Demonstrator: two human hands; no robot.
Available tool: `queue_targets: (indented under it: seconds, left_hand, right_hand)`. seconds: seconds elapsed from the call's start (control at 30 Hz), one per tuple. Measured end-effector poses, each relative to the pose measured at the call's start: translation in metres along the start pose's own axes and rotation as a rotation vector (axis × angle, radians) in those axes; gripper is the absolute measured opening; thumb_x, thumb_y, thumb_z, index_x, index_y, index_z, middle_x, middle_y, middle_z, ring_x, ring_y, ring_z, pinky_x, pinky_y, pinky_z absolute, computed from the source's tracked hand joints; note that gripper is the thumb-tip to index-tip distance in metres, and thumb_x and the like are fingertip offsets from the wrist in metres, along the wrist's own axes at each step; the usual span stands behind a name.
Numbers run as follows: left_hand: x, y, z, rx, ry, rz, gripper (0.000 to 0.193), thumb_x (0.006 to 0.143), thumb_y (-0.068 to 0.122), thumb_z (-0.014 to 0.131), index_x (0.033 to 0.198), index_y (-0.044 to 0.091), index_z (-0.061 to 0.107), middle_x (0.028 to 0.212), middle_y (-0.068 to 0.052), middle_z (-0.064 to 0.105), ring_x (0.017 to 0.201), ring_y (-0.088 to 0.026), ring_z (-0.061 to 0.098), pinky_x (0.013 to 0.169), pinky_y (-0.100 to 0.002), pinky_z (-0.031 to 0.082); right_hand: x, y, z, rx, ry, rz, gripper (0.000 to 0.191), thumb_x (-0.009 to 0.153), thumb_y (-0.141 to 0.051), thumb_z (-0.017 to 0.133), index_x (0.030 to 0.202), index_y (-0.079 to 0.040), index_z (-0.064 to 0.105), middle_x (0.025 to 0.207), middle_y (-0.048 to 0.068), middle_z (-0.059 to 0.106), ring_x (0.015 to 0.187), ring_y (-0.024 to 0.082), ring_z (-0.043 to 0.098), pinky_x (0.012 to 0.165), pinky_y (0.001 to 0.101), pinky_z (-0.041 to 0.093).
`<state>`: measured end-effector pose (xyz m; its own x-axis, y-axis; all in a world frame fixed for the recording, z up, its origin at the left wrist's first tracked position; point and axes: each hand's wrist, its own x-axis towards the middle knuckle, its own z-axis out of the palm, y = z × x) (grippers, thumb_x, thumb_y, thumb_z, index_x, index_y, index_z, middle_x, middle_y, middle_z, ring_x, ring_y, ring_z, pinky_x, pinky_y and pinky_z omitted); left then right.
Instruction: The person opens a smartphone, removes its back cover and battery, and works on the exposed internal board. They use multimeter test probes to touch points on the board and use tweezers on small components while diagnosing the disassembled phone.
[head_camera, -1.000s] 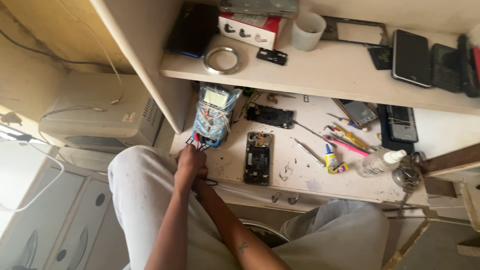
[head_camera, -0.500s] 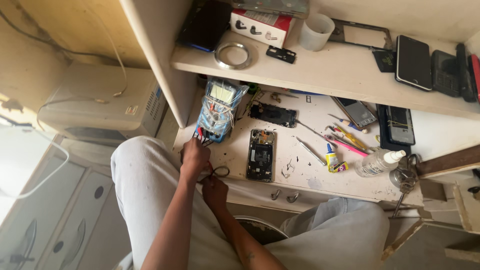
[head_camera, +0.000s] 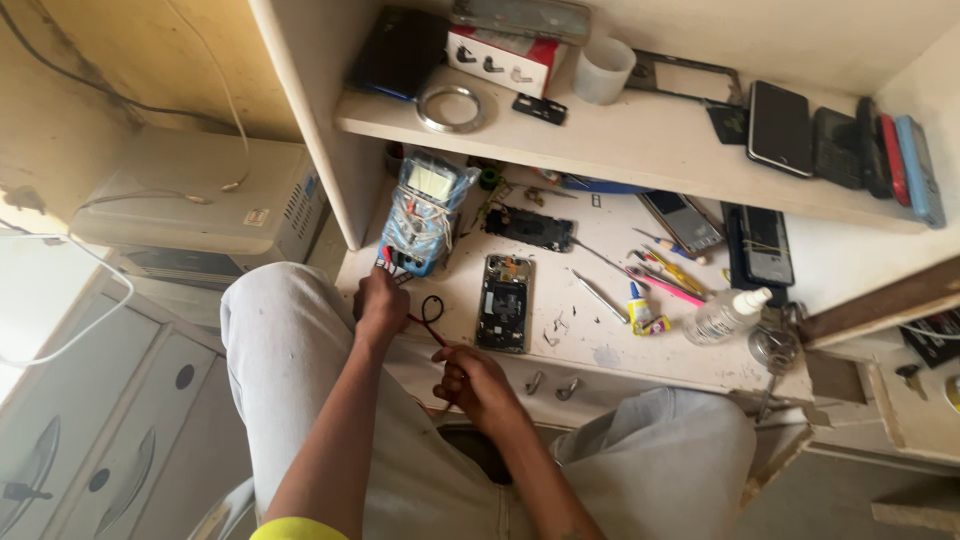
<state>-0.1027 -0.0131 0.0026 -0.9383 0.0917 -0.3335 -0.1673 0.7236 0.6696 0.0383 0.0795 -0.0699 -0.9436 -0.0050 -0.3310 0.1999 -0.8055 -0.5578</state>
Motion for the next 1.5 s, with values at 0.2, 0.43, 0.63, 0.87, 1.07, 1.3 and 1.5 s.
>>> queue_targets:
  seconds: [0.2, 0.43, 0.63, 0.87, 1.07, 1.3, 1.5]
  left_hand:
    - [0.009, -0.011, 0.01, 0.105, 0.196, 0.212, 0.019, 0.084, 0.006, 0.061, 0.099, -0.005, 0.065, 0.097, -0.031, 0.07, 0.091, -0.05, 0.068, 0.081, -0.054, 0.055]
    - [0.01, -0.024, 0.019, -0.106, 0.165, 0.282, 0.015, 0.082, 0.001, 0.053, 0.094, -0.007, 0.049, 0.083, -0.036, 0.067, 0.076, -0.052, 0.069, 0.076, -0.055, 0.057]
    - [0.014, -0.038, 0.028, 0.024, 0.329, 0.415, 0.021, 0.08, 0.0, 0.057, 0.099, -0.005, 0.05, 0.086, -0.035, 0.066, 0.082, -0.056, 0.063, 0.078, -0.062, 0.05]
    - [0.023, -0.041, 0.033, 0.067, 0.187, 0.157, 0.026, 0.08, 0.002, 0.06, 0.104, -0.004, 0.052, 0.094, -0.031, 0.07, 0.091, -0.053, 0.068, 0.081, -0.056, 0.055]
    - [0.027, -0.062, 0.047, 0.09, 0.212, 0.191, 0.025, 0.084, 0.005, 0.061, 0.106, -0.003, 0.05, 0.091, -0.03, 0.07, 0.087, -0.052, 0.067, 0.078, -0.058, 0.053]
    - [0.034, -0.073, 0.055, 0.083, 0.255, 0.22, 0.019, 0.098, 0.013, 0.053, 0.106, -0.003, 0.048, 0.088, -0.031, 0.069, 0.084, -0.053, 0.067, 0.075, -0.061, 0.052]
    - [0.032, -0.076, 0.062, 0.138, 0.238, 0.2, 0.017, 0.101, 0.012, 0.047, 0.108, -0.004, 0.048, 0.088, -0.032, 0.069, 0.085, -0.053, 0.067, 0.075, -0.061, 0.053]
  right_hand:
    - [-0.025, -0.02, -0.03, -1.365, 0.191, -0.14, 0.011, 0.098, -0.013, 0.057, 0.099, -0.006, 0.066, 0.064, -0.002, 0.063, 0.056, 0.011, 0.061, 0.054, 0.0303, 0.048]
    - [-0.027, -0.02, -0.049, -1.199, 0.263, -0.498, 0.02, 0.105, -0.019, 0.057, 0.103, -0.002, 0.068, 0.061, 0.005, 0.058, 0.053, 0.011, 0.046, 0.049, 0.0271, 0.039]
    - [-0.021, -0.039, -0.049, -0.507, 0.098, -0.1, 0.031, 0.104, -0.027, 0.054, 0.104, 0.002, 0.066, 0.067, 0.003, 0.06, 0.05, 0.007, 0.047, 0.046, 0.0232, 0.036]
    - [-0.062, -0.063, -0.078, -0.895, 0.148, 0.211, 0.028, 0.098, -0.029, 0.067, 0.101, -0.001, 0.065, 0.069, 0.003, 0.063, 0.054, 0.01, 0.058, 0.049, 0.0264, 0.043]
    - [-0.094, -0.031, -0.144, -1.744, 0.547, -0.207, 0.014, 0.086, -0.02, 0.073, 0.094, -0.01, 0.069, 0.074, 0.012, 0.071, 0.07, 0.032, 0.067, 0.063, 0.0435, 0.053]
    - [-0.104, -0.041, -0.188, -1.866, 0.854, -0.659, 0.019, 0.081, -0.006, 0.063, 0.1, -0.004, 0.065, 0.09, 0.018, 0.068, 0.085, 0.04, 0.065, 0.074, 0.05, 0.052]
    - [-0.121, -0.055, -0.187, -1.868, 1.229, -0.586, 0.01, 0.087, -0.009, 0.069, 0.093, -0.002, 0.065, 0.09, 0.02, 0.065, 0.085, 0.041, 0.064, 0.076, 0.052, 0.05]
